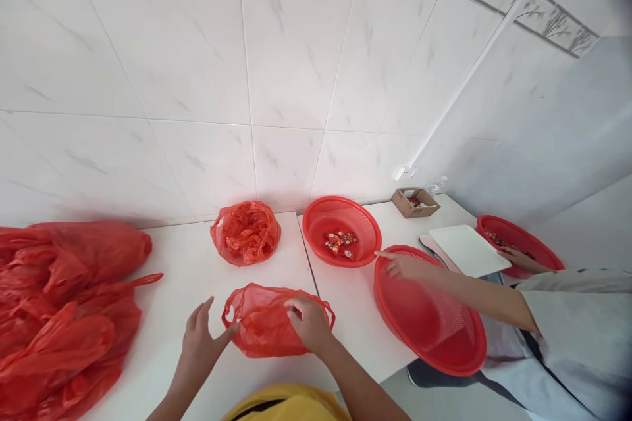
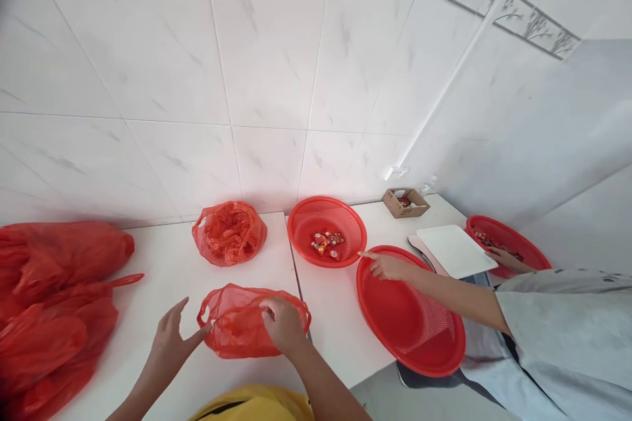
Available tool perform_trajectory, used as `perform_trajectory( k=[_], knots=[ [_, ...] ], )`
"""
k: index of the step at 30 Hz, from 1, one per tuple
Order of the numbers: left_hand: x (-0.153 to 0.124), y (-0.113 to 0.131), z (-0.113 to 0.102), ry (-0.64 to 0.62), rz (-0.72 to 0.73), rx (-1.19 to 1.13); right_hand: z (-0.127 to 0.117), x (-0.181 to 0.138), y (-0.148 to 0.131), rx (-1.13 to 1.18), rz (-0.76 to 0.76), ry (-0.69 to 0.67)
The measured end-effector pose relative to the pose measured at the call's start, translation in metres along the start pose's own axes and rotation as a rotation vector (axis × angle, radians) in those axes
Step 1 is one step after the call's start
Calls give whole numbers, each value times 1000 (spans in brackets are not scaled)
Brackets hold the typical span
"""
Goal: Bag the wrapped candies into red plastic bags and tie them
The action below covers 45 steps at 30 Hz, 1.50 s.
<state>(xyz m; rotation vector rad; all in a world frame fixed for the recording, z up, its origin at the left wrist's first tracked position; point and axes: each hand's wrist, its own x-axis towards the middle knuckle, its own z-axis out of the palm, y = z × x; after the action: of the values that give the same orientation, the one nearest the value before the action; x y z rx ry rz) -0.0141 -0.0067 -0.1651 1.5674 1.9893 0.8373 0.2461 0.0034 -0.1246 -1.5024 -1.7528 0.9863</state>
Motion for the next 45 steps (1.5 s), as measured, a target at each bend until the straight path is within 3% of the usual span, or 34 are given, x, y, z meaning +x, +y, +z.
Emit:
perform_trajectory(
  k=[3, 8, 15, 22, 31, 45],
  knots=[
    [3, 3, 4, -176, -295, -207, -12, -11, 18, 44, 45, 47],
    [0, 22, 3, -245, -448, -451, -32, -22, 51, 112, 173, 132],
    [1, 30, -1, -182, -591, -706, -63, 9, 75, 125, 325, 356],
    [3, 15, -19, -143, -770, -1103, -75, 44, 93, -153, 415, 227],
    [8, -2, -32, 77, -800, -1208, -74, 16, 78, -250, 446, 186],
    [12, 9, -27, 36, -791, -1190, -63, -53, 75, -255, 491, 177]
  ],
)
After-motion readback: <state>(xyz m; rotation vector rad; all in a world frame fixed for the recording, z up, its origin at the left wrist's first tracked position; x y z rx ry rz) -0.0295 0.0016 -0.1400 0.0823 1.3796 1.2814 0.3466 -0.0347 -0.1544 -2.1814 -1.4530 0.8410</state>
